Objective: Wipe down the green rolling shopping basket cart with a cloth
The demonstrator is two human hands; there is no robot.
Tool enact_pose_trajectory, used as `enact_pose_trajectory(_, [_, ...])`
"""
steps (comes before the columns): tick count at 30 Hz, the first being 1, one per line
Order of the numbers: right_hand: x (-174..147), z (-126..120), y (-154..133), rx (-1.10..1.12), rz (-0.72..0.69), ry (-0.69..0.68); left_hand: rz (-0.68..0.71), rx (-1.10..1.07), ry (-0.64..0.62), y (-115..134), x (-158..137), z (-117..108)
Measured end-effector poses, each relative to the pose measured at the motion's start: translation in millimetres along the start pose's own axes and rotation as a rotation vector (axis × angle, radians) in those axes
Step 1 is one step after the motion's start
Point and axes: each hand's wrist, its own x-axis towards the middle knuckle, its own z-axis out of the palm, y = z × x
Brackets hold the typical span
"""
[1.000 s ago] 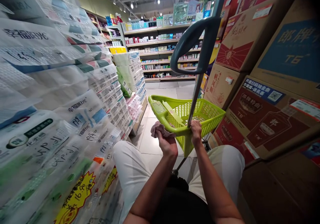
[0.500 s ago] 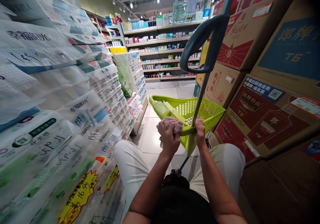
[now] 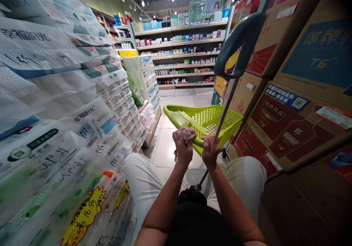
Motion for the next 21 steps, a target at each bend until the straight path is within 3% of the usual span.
enact_pose_trajectory(2, [5, 2, -1, -0.024, 0.094, 0.018, -0.02, -0.033, 0.031, -6, -3, 2])
enact_pose_trajectory(5, [7, 0, 1, -0.046, 0.131, 0.01, -0.06, -0.01, 0.1, -27, 16, 8])
enact_pose_trajectory(9, [7, -7, 7, -0.012, 0.147, 0.001, -0.257, -0.054, 0.289, -51, 50, 20])
enact_pose_trajectory(11, [8, -9, 10, 0.016, 0.158, -0.012, -0.326, -0.085, 0.366, -48, 45, 28])
enact_pose_trajectory(14, [9, -13, 17, 0.041, 0.171, -0.005, -0.257, -0.06, 0.355, -24, 5, 41])
enact_pose_trajectory(17, [12, -17, 24, 0.038, 0.176, 0.014, -0.082, -0.023, 0.215, -4, -28, 48])
enact_pose_trajectory(19, [14, -20, 27, 0.048, 0.169, 0.018, -0.043, -0.044, 0.198, -6, -24, 47])
enact_pose_trajectory(21, [15, -24, 30, 0.074, 0.165, 0.017, -0.129, -0.107, 0.273, -19, -4, 41])
